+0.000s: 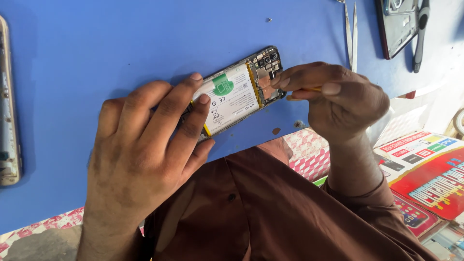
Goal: The person uses a screwdriver to remove screws from the internal frame of a disassembled smartphone. They then place the phone's metal frame and back cover onto the work surface.
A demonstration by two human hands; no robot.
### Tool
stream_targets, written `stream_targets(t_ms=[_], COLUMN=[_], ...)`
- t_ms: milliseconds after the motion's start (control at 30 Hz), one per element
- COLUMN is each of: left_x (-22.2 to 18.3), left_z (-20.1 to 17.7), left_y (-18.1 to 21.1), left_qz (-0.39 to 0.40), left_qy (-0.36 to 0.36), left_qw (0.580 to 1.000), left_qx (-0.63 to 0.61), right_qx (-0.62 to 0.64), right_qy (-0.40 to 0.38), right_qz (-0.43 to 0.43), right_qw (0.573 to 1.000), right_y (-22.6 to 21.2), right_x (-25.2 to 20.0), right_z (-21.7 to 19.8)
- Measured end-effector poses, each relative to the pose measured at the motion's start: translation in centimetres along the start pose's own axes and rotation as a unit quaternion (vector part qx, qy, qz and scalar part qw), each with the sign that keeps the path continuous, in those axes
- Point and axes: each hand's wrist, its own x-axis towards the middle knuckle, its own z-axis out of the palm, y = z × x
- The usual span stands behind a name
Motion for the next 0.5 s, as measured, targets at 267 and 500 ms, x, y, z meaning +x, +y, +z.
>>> stream_targets(t_ms=[267, 500], left_x=[0.3, 0.2], left_z=[0.2, 0.2], left_y=[0.2, 0.4], left_qz=[-0.004, 0.002], left_qy=[-0.009, -0.001], left_qw=[1.0, 1.0], left_qx=[0.005, 0.025], right_qx=[-0.062, -0.048], right_qy=[0.095, 0.057], right_qz=[0.126, 0.099], right_qw=[0.986, 0.992], right_y=[-2.5, -2.4], right_x=[-1.7, -1.0], right_z=[2.0, 1.6])
